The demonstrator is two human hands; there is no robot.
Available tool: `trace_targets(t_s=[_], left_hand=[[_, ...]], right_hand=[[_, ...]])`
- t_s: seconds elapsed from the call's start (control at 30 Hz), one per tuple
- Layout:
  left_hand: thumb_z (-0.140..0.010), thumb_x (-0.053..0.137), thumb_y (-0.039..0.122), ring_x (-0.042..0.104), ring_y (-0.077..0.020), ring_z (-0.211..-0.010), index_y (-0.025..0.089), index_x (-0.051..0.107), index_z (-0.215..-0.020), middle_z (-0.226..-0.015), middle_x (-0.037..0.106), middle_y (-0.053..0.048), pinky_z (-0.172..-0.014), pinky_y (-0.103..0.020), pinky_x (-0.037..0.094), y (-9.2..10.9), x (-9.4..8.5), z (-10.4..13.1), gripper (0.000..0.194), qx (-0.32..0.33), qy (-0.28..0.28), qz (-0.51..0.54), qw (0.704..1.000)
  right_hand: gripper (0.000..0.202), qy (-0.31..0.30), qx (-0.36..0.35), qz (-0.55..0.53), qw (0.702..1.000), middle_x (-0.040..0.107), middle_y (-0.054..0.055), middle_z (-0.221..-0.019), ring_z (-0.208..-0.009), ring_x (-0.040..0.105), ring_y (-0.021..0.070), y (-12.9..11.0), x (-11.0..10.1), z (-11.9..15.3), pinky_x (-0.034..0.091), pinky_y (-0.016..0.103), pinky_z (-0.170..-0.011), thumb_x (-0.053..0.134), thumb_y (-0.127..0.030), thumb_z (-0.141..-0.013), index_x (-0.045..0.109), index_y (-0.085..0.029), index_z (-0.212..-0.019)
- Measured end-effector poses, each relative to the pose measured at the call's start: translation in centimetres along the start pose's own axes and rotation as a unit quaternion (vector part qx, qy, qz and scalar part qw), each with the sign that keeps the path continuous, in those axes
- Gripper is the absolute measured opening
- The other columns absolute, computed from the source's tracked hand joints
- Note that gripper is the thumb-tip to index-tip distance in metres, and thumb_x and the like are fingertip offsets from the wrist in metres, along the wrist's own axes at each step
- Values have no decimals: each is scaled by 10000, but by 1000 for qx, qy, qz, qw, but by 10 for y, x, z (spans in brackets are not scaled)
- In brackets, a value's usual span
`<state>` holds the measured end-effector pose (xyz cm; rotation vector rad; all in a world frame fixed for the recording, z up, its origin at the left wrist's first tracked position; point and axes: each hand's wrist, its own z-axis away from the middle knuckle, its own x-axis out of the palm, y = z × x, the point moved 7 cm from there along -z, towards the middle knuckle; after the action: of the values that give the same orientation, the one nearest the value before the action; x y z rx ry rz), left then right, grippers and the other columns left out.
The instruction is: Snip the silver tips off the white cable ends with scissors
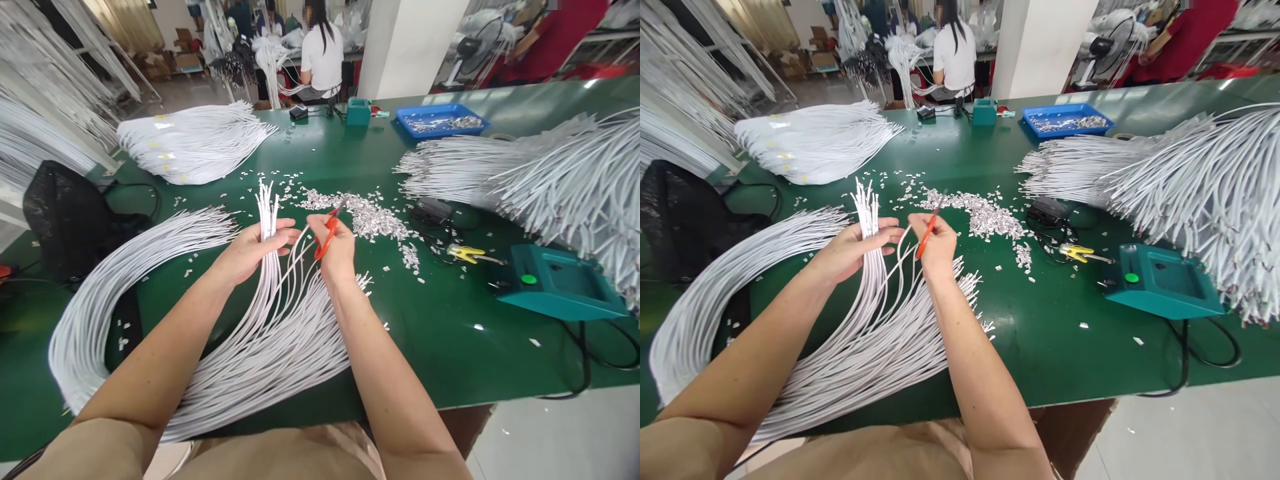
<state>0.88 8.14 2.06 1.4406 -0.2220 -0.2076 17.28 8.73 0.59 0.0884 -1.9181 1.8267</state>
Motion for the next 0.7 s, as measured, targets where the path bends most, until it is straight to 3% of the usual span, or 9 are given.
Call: trace_targets(t_s=[0.1, 0.2, 0.3, 0.43, 0.7], left_hand=[[-762, 755, 385, 632, -211, -1020, 209, 727, -1070, -1128, 695, -88, -868, -337, 497, -2, -8, -1, 356, -5, 21, -39, 999], [-740, 766, 392, 633, -177, -811, 200, 717, -1097, -899, 698, -47, -812, -342, 487, -5, -10, -2, 408, -2, 30, -79, 996], [-680, 806, 349, 618, -162, -697, 173, 696, -1096, -787, 659, -8, -751, -342, 488, -6, -7, -2, 465, 11, 46, -71, 996], [-609, 833, 270, 592, -135, -648, 161, 677, -928, -737, 635, 19, -710, -306, 469, -5, -2, -1, 371, 32, 68, -49, 996], [-600, 828, 261, 561, -103, -610, 171, 560, -726, -657, 583, 48, -619, -240, 401, -2, 1, 0, 309, 29, 87, -37, 995]], right_hand=[[198, 138, -73, -2, 988, 643, 13, -796, -775, 579, 153, -10, -28, -5, 460, 305, -743, 703, -376, -699, 656, -201, -778], [185, 163, -129, 27, 978, 637, 13, -800, -810, 581, 160, -26, -35, -4, 463, 314, -780, 664, -387, -751, 634, -207, -781], [174, 67, -118, 42, 990, 643, 2, -762, -771, 580, 150, -32, -18, 1, 466, 311, -789, 706, -374, -732, 660, -207, -722], [216, -87, -35, 73, 993, 673, 9, -752, -738, 586, 150, -23, 11, 9, 465, 303, -741, 742, -408, -701, 702, -197, -679], [212, -207, 46, 50, 976, 677, -9, -711, -717, 595, 132, -8, 23, 11, 473, 307, -763, 828, -380, -604, 731, -205, -676]])
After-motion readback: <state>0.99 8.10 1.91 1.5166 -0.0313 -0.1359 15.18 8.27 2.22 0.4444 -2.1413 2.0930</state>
